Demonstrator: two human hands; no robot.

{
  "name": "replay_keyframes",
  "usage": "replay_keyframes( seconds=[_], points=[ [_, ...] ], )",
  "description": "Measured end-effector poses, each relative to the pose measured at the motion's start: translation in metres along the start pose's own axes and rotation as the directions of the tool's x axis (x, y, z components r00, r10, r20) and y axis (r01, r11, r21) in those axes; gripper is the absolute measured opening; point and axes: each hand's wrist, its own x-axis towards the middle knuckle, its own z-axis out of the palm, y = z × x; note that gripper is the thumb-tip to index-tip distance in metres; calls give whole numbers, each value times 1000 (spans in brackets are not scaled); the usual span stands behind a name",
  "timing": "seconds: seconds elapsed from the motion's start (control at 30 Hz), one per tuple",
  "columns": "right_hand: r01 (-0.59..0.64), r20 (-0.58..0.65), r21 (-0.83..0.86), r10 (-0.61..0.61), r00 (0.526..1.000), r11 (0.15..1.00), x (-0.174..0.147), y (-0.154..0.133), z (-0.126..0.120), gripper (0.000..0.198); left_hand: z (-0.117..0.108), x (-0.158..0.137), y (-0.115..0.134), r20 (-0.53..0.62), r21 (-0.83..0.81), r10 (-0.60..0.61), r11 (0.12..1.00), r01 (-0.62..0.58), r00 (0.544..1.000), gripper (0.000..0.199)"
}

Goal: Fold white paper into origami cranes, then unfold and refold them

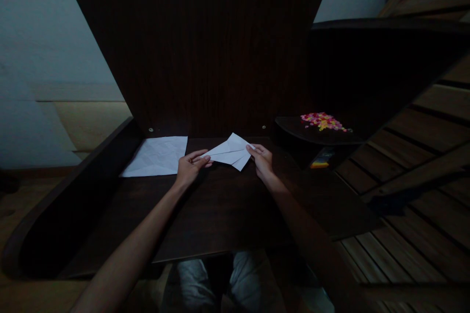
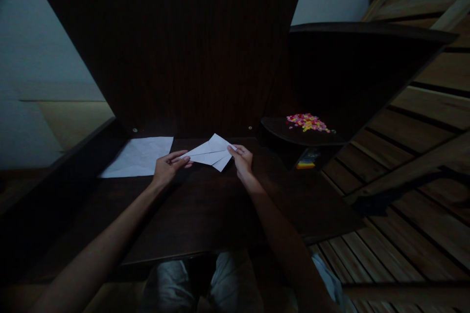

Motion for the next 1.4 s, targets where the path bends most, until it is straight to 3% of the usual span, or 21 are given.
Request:
replay_keyframes(
  seconds=[0.57, 0.77, 0.9, 1.03, 1.2, 1.4],
  points=[
    [-52, 21, 6, 52, 998, 999, 7, -1, -6, 35, -9, 4, 1, 35, 175, 98, 979, -103, 995, 55],
    [-23, 17, -16, 23, 1000, 1000, 6, -2, -5, 36, -7, 4, 2, 61, 132, 113, 984, -121, 992, 54],
    [8, 2, -18, -8, 1000, 1000, 7, -3, -6, 38, -9, 4, 4, 100, 153, 62, 985, -76, 993, 51],
    [21, 10, 15, -21, 1000, 1000, 6, -6, -5, 39, -13, 3, 6, 215, 254, -52, 967, -5, 975, 46],
    [-22, 131, 6, 21, 991, 1000, -4, -10, 1, 39, -7, -3, 13, 345, 372, -168, 928, 30, 923, 34],
    [-32, 286, -28, 39, 958, 999, -19, -10, 10, 36, 3, -11, 16, 411, 326, -259, 937, 124, 874, 38]
  ],
)
